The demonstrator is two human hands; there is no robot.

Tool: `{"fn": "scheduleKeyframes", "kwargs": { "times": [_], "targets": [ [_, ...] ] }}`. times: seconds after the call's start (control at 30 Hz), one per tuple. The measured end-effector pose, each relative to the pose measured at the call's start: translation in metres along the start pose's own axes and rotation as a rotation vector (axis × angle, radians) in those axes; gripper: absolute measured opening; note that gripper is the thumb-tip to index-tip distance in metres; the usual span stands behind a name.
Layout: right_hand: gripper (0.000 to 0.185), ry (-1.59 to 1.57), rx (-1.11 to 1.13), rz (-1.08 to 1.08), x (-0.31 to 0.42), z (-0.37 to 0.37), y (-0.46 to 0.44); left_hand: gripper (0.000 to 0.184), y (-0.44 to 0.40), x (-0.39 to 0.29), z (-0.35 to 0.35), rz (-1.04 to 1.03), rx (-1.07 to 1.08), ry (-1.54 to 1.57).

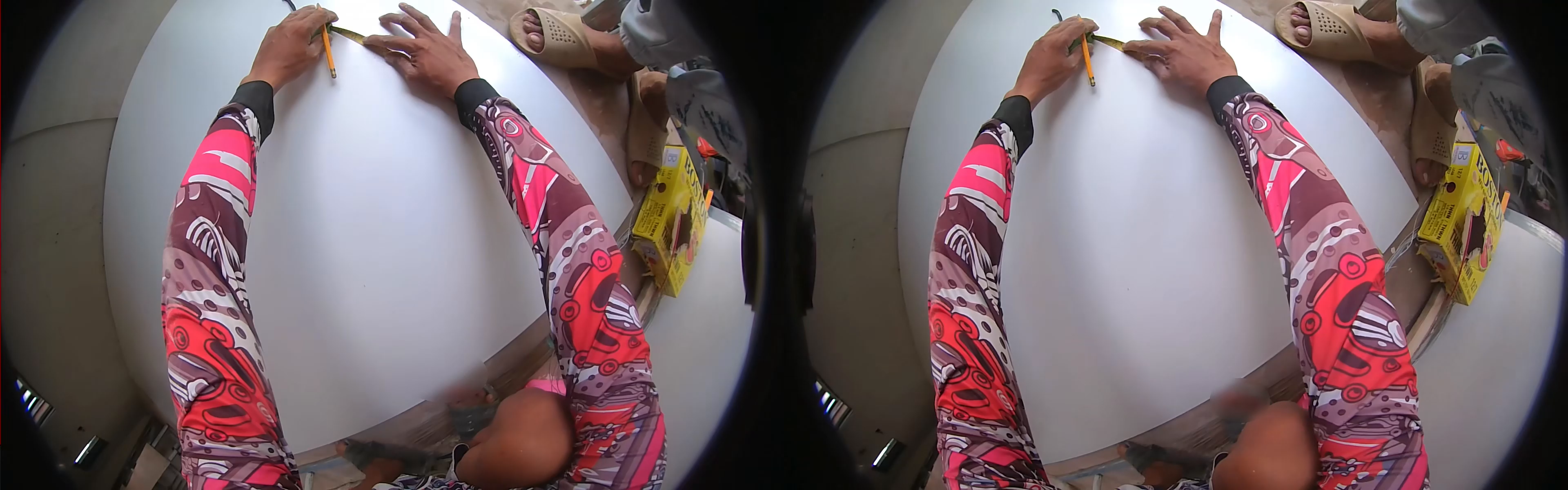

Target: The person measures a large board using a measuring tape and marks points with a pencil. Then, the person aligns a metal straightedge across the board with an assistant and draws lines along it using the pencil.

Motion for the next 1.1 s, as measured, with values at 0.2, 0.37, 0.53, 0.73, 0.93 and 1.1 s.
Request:
{"fn": "scheduleKeyframes", "kwargs": {
  "times": [0.2,0.37,0.53,0.73,0.93,1.1],
  "targets": [
    [0.04,0.0,-0.013,-0.008,-0.008,-0.009,-0.001,0.033,-0.007,-0.008,0.001,-0.098,-0.111,-0.075],
    [0.041,0.049,-0.023,-0.039,-0.006,-0.007,-0.004,0.024,-0.013,-0.034,0.013,-0.029,-0.152,0.195],
    [0.044,-0.033,-0.067,-0.022,-0.007,-0.007,0.0,0.024,-0.005,-0.037,-0.013,0.097,-0.045,0.609],
    [0.044,-0.014,-0.017,-0.047,-0.008,-0.01,-0.003,0.017,0.003,-0.031,-0.031,0.126,-0.051,0.691],
    [0.043,-0.03,-0.005,-0.062,-0.011,-0.013,-0.008,0.022,0.006,-0.024,-0.046,0.252,-0.232,0.781],
    [0.042,-0.041,-0.021,-0.061,-0.012,-0.017,-0.011,0.027,-0.001,-0.029,-0.045,0.207,-0.197,0.793]
  ]
}}
Point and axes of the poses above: each hand's wrist, its own y-axis away from the middle knuckle, its own z-axis out of the back of the hand, x = y × z, the point moved 6 cm from there along -y, towards the middle knuckle, and after that the axes turned 9 degrees about -z, right-handed, at the moved point
